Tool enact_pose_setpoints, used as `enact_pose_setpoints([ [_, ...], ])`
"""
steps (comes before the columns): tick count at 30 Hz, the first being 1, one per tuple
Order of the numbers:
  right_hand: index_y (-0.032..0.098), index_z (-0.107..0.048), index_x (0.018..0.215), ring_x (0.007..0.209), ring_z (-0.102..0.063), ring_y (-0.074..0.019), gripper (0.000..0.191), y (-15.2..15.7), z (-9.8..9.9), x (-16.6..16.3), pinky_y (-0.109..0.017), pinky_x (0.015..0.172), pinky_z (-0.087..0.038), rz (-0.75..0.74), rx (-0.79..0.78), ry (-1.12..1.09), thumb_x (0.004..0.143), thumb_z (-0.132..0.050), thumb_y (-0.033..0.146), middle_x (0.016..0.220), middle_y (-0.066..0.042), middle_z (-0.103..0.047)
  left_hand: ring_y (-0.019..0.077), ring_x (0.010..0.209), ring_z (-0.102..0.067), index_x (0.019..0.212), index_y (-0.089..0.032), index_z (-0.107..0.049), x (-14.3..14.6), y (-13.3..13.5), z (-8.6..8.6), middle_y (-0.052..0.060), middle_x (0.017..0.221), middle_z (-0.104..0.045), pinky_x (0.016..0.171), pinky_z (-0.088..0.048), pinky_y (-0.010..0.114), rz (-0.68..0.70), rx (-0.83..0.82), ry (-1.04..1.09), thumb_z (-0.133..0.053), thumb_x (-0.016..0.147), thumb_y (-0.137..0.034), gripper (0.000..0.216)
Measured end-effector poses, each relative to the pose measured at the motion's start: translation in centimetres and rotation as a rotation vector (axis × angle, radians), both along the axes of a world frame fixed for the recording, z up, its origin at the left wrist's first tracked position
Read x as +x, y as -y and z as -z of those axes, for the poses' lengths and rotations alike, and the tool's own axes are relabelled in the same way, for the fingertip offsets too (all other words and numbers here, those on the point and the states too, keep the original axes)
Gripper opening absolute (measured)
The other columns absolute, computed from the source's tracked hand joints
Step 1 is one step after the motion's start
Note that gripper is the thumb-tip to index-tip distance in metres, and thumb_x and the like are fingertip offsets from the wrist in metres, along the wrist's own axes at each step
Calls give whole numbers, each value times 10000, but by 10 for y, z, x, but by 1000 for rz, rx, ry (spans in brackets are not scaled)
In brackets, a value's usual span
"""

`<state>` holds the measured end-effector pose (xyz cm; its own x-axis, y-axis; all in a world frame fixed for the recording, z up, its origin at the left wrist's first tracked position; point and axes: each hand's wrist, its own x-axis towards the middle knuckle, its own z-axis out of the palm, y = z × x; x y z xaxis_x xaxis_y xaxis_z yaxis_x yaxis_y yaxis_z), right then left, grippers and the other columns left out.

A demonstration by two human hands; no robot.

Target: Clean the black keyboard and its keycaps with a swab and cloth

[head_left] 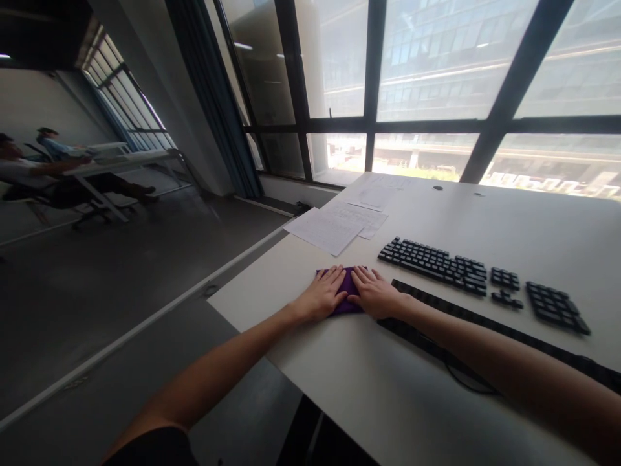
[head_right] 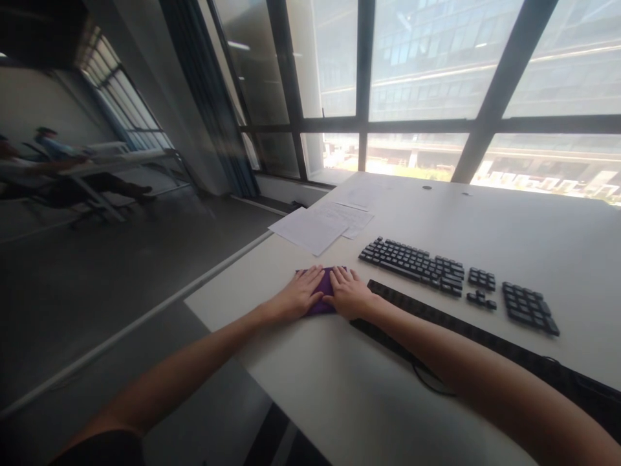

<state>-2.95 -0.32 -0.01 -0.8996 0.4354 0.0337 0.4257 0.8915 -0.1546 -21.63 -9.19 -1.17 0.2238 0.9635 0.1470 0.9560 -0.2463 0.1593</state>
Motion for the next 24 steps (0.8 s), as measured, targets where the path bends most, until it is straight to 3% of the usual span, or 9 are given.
enact_pose_setpoints([
  [2, -13, -290, 1492, 1466, -189, -354, 763, 0, 2, 2, -503, 1158, -206, 10, -38, 41, 969, -352, 539, 1564, -266, -227, 291, 1476, -184, 1527, -102, -230, -1, 0, 6, 180, 1584, -227, 1176, -165, 514, 1, -79, -21, -325, 1002, -465, 645],
  [5, 5, -316, 1485, 1465, -197, -351, 741, 9, -6, 9, -518, 1163, -186, -1, 2, -8, 959, -398, 519, 1547, -270, -274, 292, 1483, -158, 1534, -126, -219, -4, 7, -4, 179, 1587, -215, 1179, -153, 529, 34, -69, 0, -358, 996, -456, 646],
  [8, 95, -476, 1398, 1425, -283, -343, 608, 27, -17, 24, -536, 1159, -190, -152, 131, -91, 907, -548, 447, 1480, -221, -417, 288, 1446, -268, 1510, -173, -305, -5, 30, -25, 167, 1540, -343, 1162, -258, 499, 133, 6, 64, -503, 947, -455, 660],
  [10, 109, -621, 1213, 1309, -429, -337, 374, 39, -20, 31, -536, 1142, -221, -194, 222, -93, 887, -579, 286, 1302, -202, -570, 276, 1343, -425, 1396, -216, -490, -7, 50, -35, 135, 1435, -481, 1107, -375, 461, 174, 36, 89, -617, 888, -429, 566],
  [12, 114, -686, 1025, 1122, -554, -308, 207, 48, -21, 33, -527, 1105, -274, -198, 288, -58, 870, -554, 150, 1086, -171, -653, 253, 1208, -538, 1205, -213, -640, -12, 65, -38, 114, 1286, -585, 1044, -450, 434, 198, 69, 91, -665, 864, -347, 368],
  [16, 112, -676, 885, 940, -602, -263, 175, 51, -19, 26, -471, 1020, -352, -181, 339, -79, 884, -504, 86, 922, -137, -671, 201, 1040, -614, 1066, -174, -681, -22, 71, -29, 98, 1088, -659, 920, -524, 363, 262, 145, 108, -545, 927, -190, 195],
  [19, 123, -645, 861, 874, -614, -227, 166, 49, -27, 24, -393, 924, -404, -89, 264, -201, 898, -487, 87, 891, -109, -681, 190, 1000, -625, 1024, -167, -669, -22, 64, -34, 90, 1047, -678, 903, -514, 339, 255, 164, 216, -491, 944, -181, 196],
  [24, 155, -643, 953, 809, -628, -174, 163, 42, -62, 48, -270, 748, -427, 158, -24, -537, 910, -486, 137, 876, -55, -697, 140, 689, -582, 897, -159, -642, -6, 47, -78, 6, 746, -633, 657, -470, 246, -25, 201, 524, -443, 966, -297, 252],
])
